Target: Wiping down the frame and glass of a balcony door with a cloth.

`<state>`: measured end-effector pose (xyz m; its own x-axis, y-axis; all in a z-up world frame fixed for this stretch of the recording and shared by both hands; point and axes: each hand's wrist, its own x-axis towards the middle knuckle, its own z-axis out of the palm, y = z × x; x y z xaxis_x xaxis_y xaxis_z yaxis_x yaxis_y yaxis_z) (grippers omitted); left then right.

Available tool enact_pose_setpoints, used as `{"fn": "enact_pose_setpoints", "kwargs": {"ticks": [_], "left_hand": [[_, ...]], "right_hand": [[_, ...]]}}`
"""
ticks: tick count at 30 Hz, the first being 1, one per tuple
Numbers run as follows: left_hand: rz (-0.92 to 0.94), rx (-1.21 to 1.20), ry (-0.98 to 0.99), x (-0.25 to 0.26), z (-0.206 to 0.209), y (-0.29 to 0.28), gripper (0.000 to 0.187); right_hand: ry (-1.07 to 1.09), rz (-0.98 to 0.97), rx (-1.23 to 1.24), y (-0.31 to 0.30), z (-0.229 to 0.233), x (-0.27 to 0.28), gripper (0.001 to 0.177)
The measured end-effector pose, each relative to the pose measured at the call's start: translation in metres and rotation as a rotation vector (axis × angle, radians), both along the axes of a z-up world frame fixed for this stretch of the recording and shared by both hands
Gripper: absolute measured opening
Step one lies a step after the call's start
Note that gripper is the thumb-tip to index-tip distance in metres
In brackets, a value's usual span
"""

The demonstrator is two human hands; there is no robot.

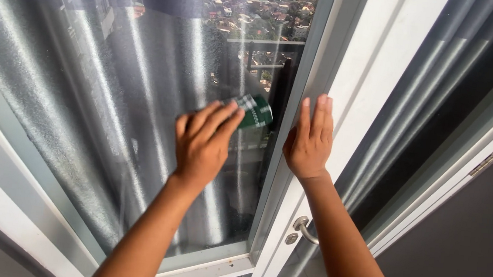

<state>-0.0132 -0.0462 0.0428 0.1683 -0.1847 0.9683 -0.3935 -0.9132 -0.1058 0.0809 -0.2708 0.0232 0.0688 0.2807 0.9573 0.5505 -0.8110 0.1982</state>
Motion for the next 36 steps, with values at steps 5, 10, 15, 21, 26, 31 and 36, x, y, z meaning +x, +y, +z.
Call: {"fn": "enact_pose_setpoints", "kwargs": {"ticks": [5, 10, 15, 21, 26, 31, 36], "left_hand": [[0.037, -0.003, -0.036, -0.003, 0.023, 0.002, 0.03], [0.003, 0.083, 0.086, -0.002, -0.014, -0.004, 0.036], [-0.078, 0.176, 0.197, 0.008, -0.077, -0.012, 0.039], [-0.104, 0.308, 0.269, 0.014, -0.112, -0.012, 0.043], [-0.025, 0.222, 0.191, 0.014, -0.065, -0.01, 0.043], [0.027, 0.014, 0.002, 0.0, 0.015, 0.0, 0.036], [0.008, 0.024, 0.026, -0.003, 0.023, 0.001, 0.034]], "right_hand": [[0.008, -0.013, 0.088, 0.006, -0.001, -0.005, 0.061], [0.089, -0.052, 0.093, 0.001, -0.025, -0.001, 0.059], [0.078, -0.067, 0.114, 0.005, -0.034, -0.004, 0.051], [0.079, -0.059, 0.122, 0.006, -0.033, -0.006, 0.05], [0.108, -0.079, 0.112, 0.004, -0.035, -0.006, 0.054], [0.112, -0.063, 0.12, 0.003, -0.036, -0.006, 0.058], [0.124, -0.071, 0.118, 0.002, -0.044, -0.006, 0.062]]}}
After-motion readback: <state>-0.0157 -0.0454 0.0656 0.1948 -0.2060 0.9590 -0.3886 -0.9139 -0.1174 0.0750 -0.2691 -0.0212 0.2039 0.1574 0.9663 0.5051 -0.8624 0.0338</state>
